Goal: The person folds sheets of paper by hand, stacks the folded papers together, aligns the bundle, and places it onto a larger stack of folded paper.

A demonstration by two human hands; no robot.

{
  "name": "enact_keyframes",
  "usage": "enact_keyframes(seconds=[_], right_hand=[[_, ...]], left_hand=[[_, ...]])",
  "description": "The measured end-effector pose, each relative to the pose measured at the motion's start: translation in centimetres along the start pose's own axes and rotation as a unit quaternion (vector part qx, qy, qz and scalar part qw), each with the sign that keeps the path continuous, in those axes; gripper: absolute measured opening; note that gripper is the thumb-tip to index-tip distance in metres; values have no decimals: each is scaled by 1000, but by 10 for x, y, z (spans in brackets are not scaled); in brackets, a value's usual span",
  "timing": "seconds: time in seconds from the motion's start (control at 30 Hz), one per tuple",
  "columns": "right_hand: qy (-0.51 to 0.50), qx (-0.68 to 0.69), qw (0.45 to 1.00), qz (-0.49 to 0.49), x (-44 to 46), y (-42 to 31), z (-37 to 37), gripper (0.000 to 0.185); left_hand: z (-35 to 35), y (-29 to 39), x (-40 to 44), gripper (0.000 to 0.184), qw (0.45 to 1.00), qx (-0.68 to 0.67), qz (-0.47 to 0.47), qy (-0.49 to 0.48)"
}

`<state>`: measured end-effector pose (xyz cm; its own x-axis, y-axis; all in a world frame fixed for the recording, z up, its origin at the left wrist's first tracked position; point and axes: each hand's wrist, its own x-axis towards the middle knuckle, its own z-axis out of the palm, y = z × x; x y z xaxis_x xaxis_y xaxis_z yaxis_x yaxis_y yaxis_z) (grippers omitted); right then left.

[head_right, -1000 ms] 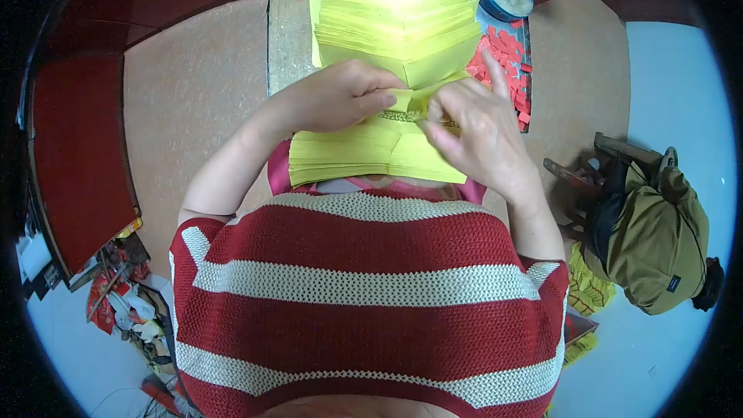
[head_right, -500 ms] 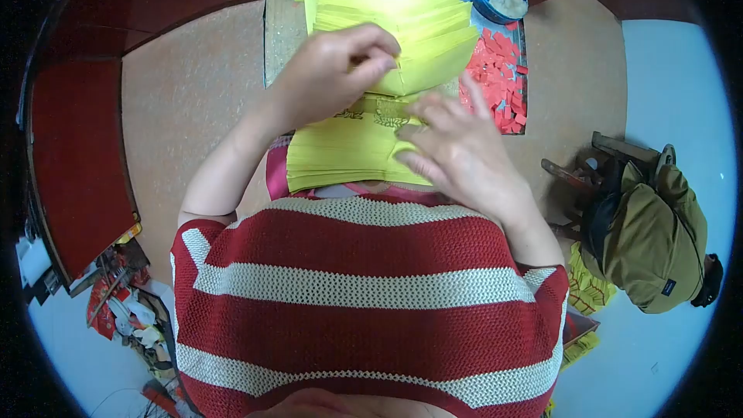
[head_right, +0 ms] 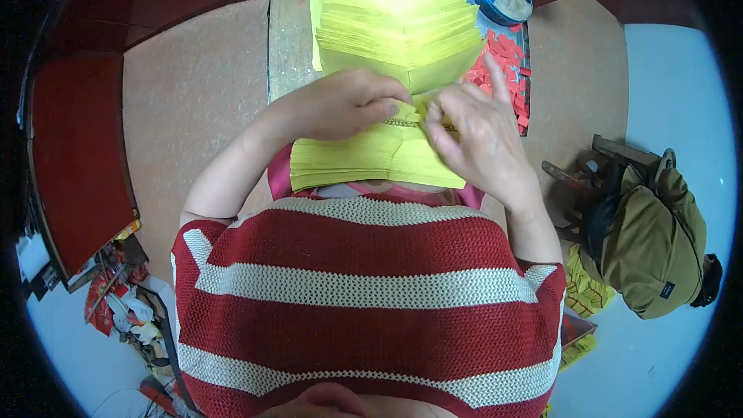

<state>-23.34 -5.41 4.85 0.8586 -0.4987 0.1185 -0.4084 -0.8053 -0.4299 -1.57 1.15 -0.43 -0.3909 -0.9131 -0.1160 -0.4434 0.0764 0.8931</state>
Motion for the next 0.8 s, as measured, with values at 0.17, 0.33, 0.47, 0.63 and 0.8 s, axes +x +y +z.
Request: enact_keyframes(seconds=[0.17, 0.33, 0.47, 0.63, 0.8], right_hand=[[56, 15, 998, -9, 9, 8, 5, 11], [40, -169, 983, -63, -8, -17, -10, 13], [-73, -63, 994, -54, -7, -13, 1, 20], [13, -36, 999, -15, 9, 5, 9, 10], [-14, -16, 999, -40, -4, -3, 11, 7]], left_hand=[[3, 4, 3, 25, 999, 29, 33, 27], [-7, 1, 6, 20, 998, -4, 35, 48], [-16, 16, -1, 14, 968, 41, 44, 243], [-10, 28, -13, 22, 990, 94, 41, 95], [5, 1, -2, 29, 999, 44, -15, -1]])
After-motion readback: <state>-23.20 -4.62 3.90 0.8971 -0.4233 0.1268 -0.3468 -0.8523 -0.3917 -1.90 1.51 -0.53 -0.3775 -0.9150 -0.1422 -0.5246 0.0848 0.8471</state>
